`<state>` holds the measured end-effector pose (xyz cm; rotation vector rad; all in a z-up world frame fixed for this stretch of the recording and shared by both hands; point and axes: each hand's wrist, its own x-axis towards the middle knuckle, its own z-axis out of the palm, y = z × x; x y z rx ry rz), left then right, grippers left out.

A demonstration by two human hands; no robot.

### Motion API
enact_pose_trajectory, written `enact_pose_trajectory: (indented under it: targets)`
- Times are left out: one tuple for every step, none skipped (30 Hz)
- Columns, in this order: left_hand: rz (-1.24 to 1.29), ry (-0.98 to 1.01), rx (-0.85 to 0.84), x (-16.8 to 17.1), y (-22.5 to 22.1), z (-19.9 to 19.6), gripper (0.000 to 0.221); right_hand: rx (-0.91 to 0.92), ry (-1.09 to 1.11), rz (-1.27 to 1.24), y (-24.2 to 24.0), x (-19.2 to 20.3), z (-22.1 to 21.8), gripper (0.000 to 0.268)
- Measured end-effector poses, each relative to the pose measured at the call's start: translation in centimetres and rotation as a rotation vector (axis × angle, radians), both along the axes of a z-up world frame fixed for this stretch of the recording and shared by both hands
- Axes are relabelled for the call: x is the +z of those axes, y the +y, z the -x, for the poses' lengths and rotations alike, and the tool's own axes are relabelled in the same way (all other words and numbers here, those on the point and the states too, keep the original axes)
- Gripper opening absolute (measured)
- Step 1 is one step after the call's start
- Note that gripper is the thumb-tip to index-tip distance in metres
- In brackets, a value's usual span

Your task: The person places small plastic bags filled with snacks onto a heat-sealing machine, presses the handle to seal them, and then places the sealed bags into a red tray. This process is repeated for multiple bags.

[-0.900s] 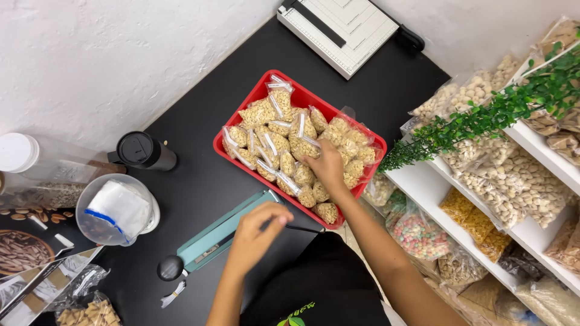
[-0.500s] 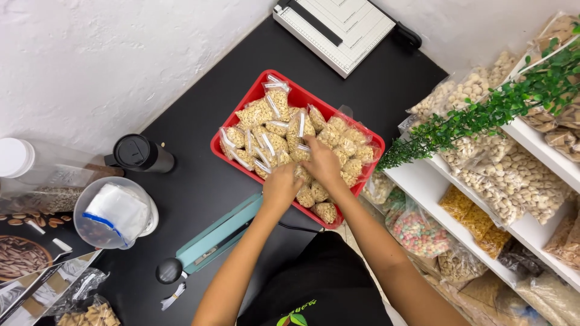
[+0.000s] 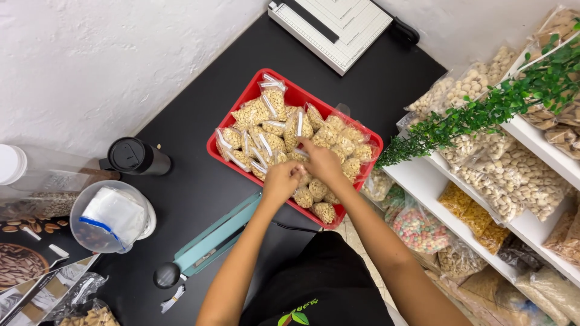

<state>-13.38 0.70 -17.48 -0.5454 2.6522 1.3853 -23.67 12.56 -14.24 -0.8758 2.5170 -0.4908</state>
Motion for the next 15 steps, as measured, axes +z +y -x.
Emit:
enact_pose_trajectory:
  targets:
    - [0.003,0.002,0.0,1.8,-0.3,-0.5,0.013,0.0,0.002,0.003,0.9,0.4,0.1,0.067]
    - [-0.049,0.07,0.023,3.5,-0.6,-1.0,0.011,-0.064,0.015,0.167,1.8,0.8,0.1,0.056]
    - [-0.102,0.137,0.046,5.2,-0.8,-1.6,0.01,-0.127,0.027,0.33,2.7,1.2,0.0,0.045]
    - [-0.103,0.133,0.052,6.3,-1.0,-2.3,0.01,-0.122,0.022,0.328,3.6,1.5,-0.4,0.045]
    - [-0.098,0.279,-0.003,7.4,-1.3,-3.0,0.009,-0.134,-0.005,0.517,4.5,1.7,-0.9,0.041]
    - [-0.091,0.427,-0.058,8.6,-1.6,-3.5,0.01,-0.146,-0.031,0.709,5.4,2.1,-1.2,0.038]
    - [-0.09,0.427,-0.054,10.2,-1.6,-4.8,0.01,-0.142,-0.032,0.709,5.1,4.0,-2.8,0.038]
    - [-0.041,0.486,-0.12,11.8,-1.6,-5.9,0.01,-0.043,-0.182,0.732,4.8,6.0,-4.2,0.056]
    - [0.008,0.545,-0.186,13.4,-1.6,-7.1,0.011,0.058,-0.332,0.753,4.6,8.0,-5.7,0.074]
    - [0.009,0.545,-0.182,14.7,-1.4,-8.3,0.011,0.062,-0.333,0.752,4.5,8.2,-6.6,0.074]
    - [0.06,0.569,-0.225,16.1,-1.2,-9.6,0.01,0.203,-0.321,0.732,4.4,8.4,-7.5,0.08]
    - [0.115,0.593,-0.262,17.4,-1.1,-11.0,0.01,0.352,-0.31,0.709,4.1,8.6,-8.4,0.088]
    - [0.119,0.593,-0.251,18.6,-1.2,-11.9,0.01,0.363,-0.314,0.708,3.4,8.0,-9.1,0.088]
    - [0.152,0.632,-0.281,19.8,-1.0,-13.0,0.011,0.419,-0.456,0.642,3.1,7.4,-10.1,0.083]
    - [0.186,0.67,-0.312,20.9,-0.8,-14.2,0.014,0.475,-0.597,0.573,2.7,6.7,-11.1,0.079]
